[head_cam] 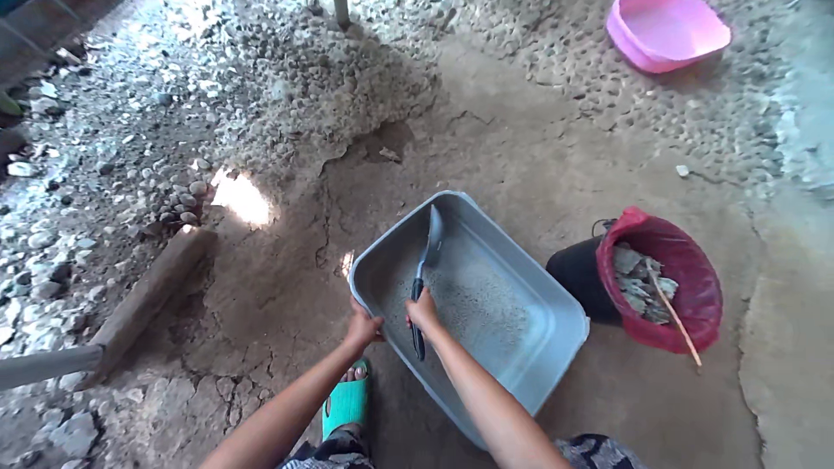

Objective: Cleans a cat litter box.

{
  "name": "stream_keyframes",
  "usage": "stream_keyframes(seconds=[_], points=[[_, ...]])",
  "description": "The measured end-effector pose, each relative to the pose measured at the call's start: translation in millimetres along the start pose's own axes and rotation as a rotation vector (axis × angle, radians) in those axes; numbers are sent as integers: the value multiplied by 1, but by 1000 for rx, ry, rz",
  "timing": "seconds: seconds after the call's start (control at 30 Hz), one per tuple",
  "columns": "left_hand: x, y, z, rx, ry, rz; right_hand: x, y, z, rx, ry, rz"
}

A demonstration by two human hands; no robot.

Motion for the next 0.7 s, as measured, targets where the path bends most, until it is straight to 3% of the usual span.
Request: stream_keyframes(seconds=[0.1,0.2,0.27,0.4,0.47,0.6,0.7], points=[[-1,5,1,-25,2,-12,15,-8,-15,-20,-108,57],[-9,-11,-15,11,9,-6,39,14,10,-2,64,-8],[-10,-10,-12,-1,-7,6,32,19,19,-5,94,-28],[-9,6,3,-56,-59,-5,3,-27,-28,-38,-136,116],[1,18,-10,-129,-29,11,17,-48,-44,-44,-263,162],[12,35,-41,-249,93,52,100,-53,-7,-6,-709,-193],[-6,32,-29,-177,213,105,140,-24,41,-11,-914,-396]])
Point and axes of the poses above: each hand's wrist, its own y-axis towards the middle knuckle, its own x-axis out of the back of the hand, z = x × y, the point moved 6 cm from there along y, towards the middle knuckle, and after that the axes turned 13 degrees about -x, right-handed, at the moved point
